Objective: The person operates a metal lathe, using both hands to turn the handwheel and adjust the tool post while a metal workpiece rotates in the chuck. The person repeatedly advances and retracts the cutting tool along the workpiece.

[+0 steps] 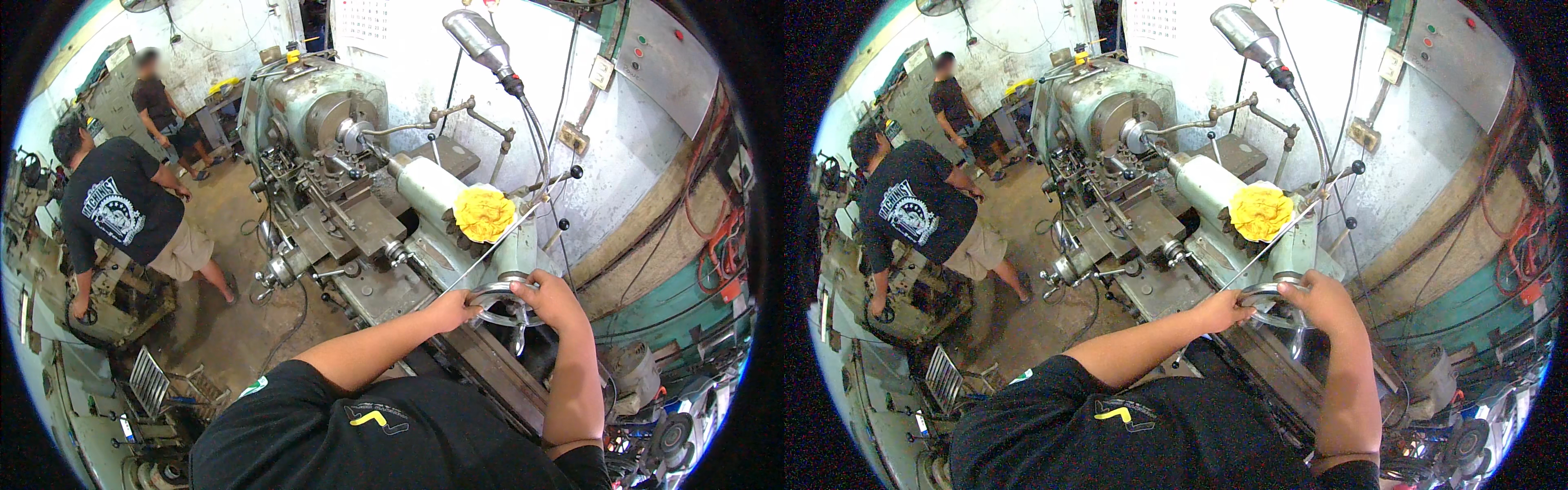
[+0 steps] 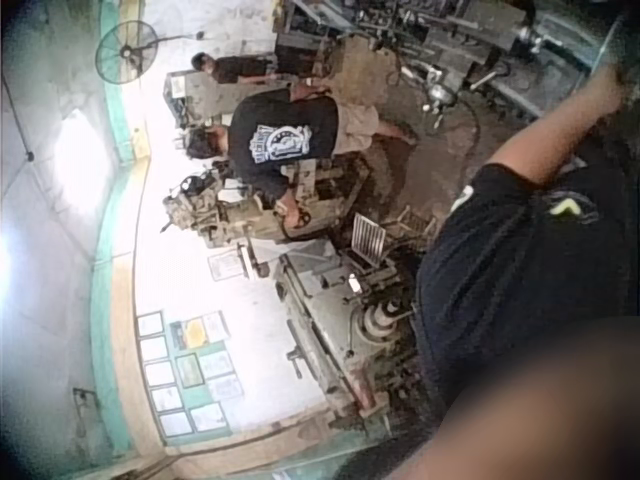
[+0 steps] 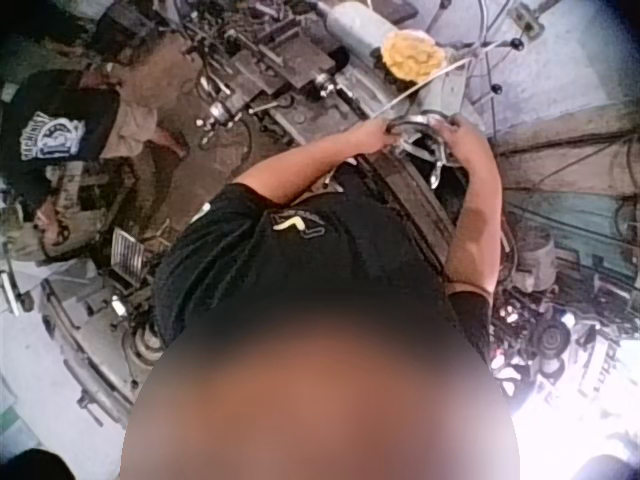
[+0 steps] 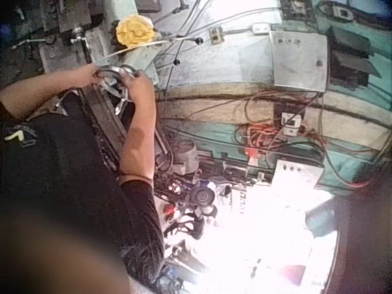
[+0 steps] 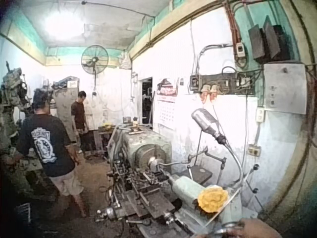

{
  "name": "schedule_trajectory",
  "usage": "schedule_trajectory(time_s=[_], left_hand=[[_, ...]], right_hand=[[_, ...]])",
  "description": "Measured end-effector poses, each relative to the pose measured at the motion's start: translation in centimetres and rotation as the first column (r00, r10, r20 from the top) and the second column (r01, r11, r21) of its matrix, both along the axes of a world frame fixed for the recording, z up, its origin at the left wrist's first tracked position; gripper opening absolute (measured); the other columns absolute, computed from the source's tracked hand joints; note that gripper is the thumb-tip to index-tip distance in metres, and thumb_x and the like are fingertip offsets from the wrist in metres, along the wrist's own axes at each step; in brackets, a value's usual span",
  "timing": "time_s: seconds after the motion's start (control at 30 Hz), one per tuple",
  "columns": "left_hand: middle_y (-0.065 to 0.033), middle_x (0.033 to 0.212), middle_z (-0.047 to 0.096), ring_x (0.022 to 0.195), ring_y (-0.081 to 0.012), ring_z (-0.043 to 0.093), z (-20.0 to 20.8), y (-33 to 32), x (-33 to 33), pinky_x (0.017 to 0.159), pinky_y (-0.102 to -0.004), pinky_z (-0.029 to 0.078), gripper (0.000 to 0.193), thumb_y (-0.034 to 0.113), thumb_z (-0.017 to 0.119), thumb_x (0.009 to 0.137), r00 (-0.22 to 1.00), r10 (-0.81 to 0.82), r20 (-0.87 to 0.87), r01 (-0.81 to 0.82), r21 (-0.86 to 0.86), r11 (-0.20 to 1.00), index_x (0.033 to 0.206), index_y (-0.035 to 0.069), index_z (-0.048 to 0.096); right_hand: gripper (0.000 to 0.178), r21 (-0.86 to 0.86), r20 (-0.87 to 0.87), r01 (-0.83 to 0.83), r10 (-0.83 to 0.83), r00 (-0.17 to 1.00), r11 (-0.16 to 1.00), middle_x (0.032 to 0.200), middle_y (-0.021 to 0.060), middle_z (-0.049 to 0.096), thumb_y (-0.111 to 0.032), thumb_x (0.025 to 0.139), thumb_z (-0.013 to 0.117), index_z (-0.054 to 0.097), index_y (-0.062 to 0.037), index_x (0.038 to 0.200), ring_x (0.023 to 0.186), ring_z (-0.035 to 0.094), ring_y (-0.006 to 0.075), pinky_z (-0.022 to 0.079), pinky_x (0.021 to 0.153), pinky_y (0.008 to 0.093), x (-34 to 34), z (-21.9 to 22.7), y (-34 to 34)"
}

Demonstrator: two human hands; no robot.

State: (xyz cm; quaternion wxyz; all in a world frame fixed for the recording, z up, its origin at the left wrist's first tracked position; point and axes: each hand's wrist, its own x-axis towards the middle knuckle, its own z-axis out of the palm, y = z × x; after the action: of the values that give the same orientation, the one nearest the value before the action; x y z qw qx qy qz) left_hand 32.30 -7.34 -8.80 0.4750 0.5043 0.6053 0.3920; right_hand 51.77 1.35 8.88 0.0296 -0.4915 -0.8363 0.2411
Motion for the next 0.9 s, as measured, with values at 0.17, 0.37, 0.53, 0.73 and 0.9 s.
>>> schedule_trajectory(time_s=[0.17, 0.37, 0.53, 0.73, 0.9], left_hand=[[-0.0041, 0.081, 0.067, 0.072, -0.0144, 0.06, -0.5, 0.1, 0.0, 0.066, -0.0347, 0.05, 0.031, 0.022, 0.072, 0.099, 0.999, -0.011, 0.05, 0.01, 0.015, 1.0, 0.118, -0.003, 0.068], [-0.0029, 0.077, 0.064, 0.067, -0.0131, 0.057, -1.2, 0.3, 0.2, 0.062, -0.0338, 0.047, 0.033, 0.019, 0.072, 0.098, 0.998, 0.004, 0.068, -0.006, 0.029, 1.0, 0.123, -0.002, 0.068], [-0.0027, 0.08, 0.065, 0.067, -0.0129, 0.057, -1.8, 0.5, 0.2, 0.062, -0.0332, 0.048, 0.029, 0.019, 0.07, 0.1, 0.994, -0.031, 0.105, 0.026, 0.052, 0.998, 0.12, -0.002, 0.068], [-0.0042, 0.092, 0.072, 0.074, -0.0113, 0.063, -2.3, 0.7, 0.7, 0.065, -0.0295, 0.052, 0.032, 0.024, 0.067, 0.103, 0.948, -0.084, 0.307, 0.123, -0.111, 0.986, 0.127, 0.003, 0.062], [-0.0063, 0.098, 0.072, 0.076, -0.0125, 0.064, -4.0, 1.0, 1.5, 0.066, -0.0298, 0.054, 0.036, 0.028, 0.065, 0.105, 0.909, -0.078, 0.409, 0.148, -0.142, 0.979, 0.132, 0.007, 0.056]], right_hand=[[0.066, -0.008, 0.003, 0.006, -0.006, 1.0, 1.0, 0.104, 0.0299, 0.072, -0.058, 0.09, 0.073, 0.07, 0.0041, 0.112, 0.101, 0.071, 0.0417, 0.053, 0.09, 0.0472, -0.1, 0.0, 0.0], [0.07, -0.016, 0.008, 0.009, -0.009, 1.0, 1.0, 0.11, 0.0307, 0.072, -0.06, 0.089, 0.072, 0.07, 0.0048, 0.116, 0.106, 0.07, 0.0417, 0.053, 0.093, 0.0469, 0.0, 0.1, 0.0], [0.073, -0.003, 0.044, 0.004, -0.004, 0.999, 1.0, 0.107, 0.0287, 0.073, -0.065, 0.087, 0.071, 0.073, 0.0041, 0.11, 0.106, 0.071, 0.042, 0.054, 0.092, 0.0483, -0.7, 0.7, -0.4], [0.081, 0.033, 0.236, 0.008, -0.015, 0.972, 0.999, 0.103, 0.0257, 0.075, -0.074, 0.081, 0.071, 0.075, 0.0025, 0.108, 0.101, 0.074, 0.0401, 0.056, 0.089, 0.048, -3.2, 1.7, -1.2], [0.083, 0.099, 0.392, -0.054, 0.011, 0.92, 0.994, 0.105, 0.025, 0.076, -0.077, 0.079, 0.071, 0.076, 0.0007, 0.109, 0.102, 0.074, 0.0386, 0.057, 0.09, 0.0474, -5.5, 2.0, -2.1]])
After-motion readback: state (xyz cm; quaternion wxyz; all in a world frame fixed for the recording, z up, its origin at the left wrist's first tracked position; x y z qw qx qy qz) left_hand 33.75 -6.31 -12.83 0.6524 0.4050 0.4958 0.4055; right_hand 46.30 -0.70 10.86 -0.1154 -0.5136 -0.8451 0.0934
